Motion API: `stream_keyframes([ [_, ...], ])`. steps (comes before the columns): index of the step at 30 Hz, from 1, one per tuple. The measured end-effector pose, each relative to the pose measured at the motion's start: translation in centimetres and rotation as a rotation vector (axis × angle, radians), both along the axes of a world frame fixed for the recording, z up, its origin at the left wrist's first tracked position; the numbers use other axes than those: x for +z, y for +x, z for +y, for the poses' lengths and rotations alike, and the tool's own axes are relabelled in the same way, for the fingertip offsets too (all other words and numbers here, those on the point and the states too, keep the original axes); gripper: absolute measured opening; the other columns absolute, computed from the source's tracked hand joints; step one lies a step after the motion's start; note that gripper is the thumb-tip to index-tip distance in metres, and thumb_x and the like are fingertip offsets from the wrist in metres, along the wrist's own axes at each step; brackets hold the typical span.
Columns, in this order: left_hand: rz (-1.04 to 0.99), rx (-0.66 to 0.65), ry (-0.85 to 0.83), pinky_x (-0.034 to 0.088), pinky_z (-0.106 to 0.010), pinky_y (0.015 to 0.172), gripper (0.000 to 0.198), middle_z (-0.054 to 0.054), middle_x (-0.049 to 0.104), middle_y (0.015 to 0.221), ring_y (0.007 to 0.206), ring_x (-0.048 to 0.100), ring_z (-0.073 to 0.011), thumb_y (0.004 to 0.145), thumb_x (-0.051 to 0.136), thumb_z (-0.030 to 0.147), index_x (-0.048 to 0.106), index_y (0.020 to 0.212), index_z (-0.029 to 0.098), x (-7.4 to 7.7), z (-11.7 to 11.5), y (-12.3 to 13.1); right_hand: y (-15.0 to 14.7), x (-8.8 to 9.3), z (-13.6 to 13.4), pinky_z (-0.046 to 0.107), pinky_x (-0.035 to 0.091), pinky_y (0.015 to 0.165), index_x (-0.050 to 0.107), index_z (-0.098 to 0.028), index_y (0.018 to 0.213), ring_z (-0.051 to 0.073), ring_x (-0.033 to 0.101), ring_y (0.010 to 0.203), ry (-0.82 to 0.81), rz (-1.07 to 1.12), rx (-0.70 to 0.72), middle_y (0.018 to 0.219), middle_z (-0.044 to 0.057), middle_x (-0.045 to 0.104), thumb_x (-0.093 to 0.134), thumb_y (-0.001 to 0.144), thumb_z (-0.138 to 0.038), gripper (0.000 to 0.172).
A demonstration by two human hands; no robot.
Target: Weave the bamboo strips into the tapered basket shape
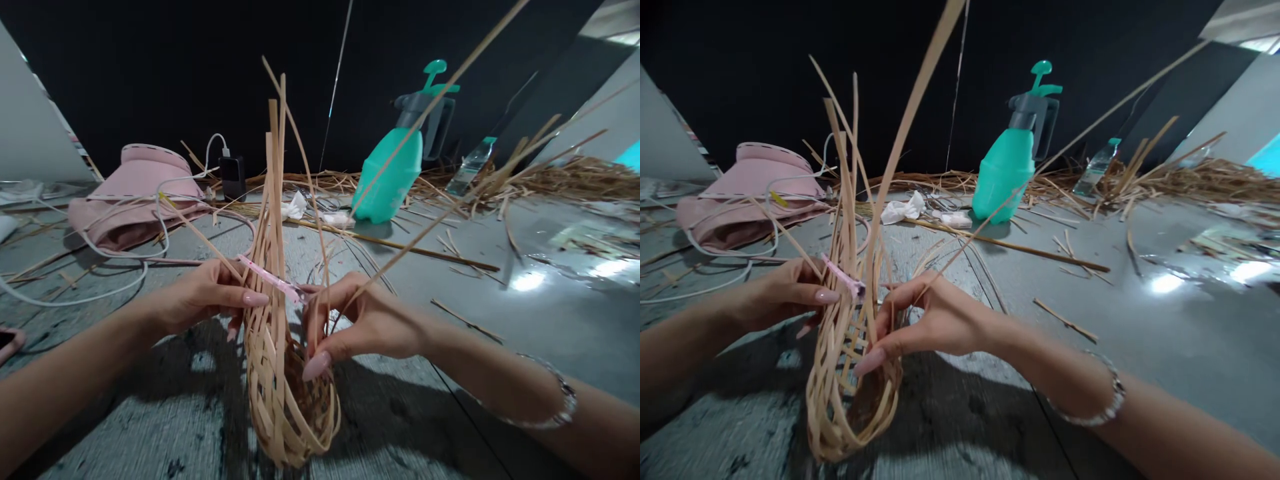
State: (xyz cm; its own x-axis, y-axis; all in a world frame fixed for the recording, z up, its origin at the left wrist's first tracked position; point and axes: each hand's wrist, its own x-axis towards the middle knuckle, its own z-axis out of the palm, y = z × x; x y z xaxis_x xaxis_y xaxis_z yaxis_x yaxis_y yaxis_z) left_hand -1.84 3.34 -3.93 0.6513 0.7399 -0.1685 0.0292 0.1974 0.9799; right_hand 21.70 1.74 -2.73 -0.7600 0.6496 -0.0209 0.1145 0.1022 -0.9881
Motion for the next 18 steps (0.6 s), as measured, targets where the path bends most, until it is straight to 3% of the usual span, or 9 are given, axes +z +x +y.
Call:
stream_keyframes([
  [3, -0.001, -0.014, 0.011, 0.042, -0.014, 0.042, 0.016, 0.002, 0.067, 0.061, 0.051, 0.055, -0.008, 0.073, 0.074, 0.028, 0.075, 0.08, 0.014, -0.24, 0.19, -0.02, -0.14, 0.19, -0.45, 0.027, 0.043, 0.069, 0.071, -0.015, 0.064, 0.012, 0.057, 0.067, 0.032, -0.003, -0.018, 0.063, -0.002, 0.066, 0.085, 0.064, -0.022, 0.015],
  [8, 0.007, -0.037, 0.018, 0.042, -0.014, 0.041, 0.018, 0.001, 0.068, 0.062, 0.05, 0.054, -0.0082, 0.074, 0.074, 0.031, 0.075, 0.081, 0.014, -0.37, 0.15, -0.03, -0.26, 0.28, -0.88, 0.031, 0.046, 0.083, 0.071, -0.014, 0.07, 0.014, 0.062, 0.077, 0.112, 0.061, 0.023, 0.072, 0.001, 0.07, 0.08, 0.072, -0.017, 0.009],
  [13, -0.007, -0.026, 0.022, 0.041, -0.014, 0.041, 0.016, 0.002, 0.068, 0.06, 0.048, 0.053, -0.0077, 0.074, 0.074, 0.03, 0.074, 0.079, 0.014, -0.35, 0.17, -0.06, -0.55, 0.02, -1.0, 0.023, 0.047, 0.06, 0.071, -0.013, 0.07, 0.011, 0.058, 0.063, -0.032, 0.046, -0.042, 0.066, -0.001, 0.067, 0.085, 0.064, -0.024, 0.018],
  [18, -0.005, -0.024, 0.016, 0.042, -0.014, 0.04, 0.018, 0.0, 0.068, 0.062, 0.049, 0.055, -0.0081, 0.074, 0.075, 0.03, 0.074, 0.08, 0.012, -0.26, 0.2, -0.1, -0.66, -0.17, -0.93, 0.023, 0.048, 0.057, 0.07, -0.014, 0.065, 0.011, 0.061, 0.06, -0.208, 0.067, -0.043, 0.062, -0.001, 0.066, 0.085, 0.062, -0.022, 0.017],
])
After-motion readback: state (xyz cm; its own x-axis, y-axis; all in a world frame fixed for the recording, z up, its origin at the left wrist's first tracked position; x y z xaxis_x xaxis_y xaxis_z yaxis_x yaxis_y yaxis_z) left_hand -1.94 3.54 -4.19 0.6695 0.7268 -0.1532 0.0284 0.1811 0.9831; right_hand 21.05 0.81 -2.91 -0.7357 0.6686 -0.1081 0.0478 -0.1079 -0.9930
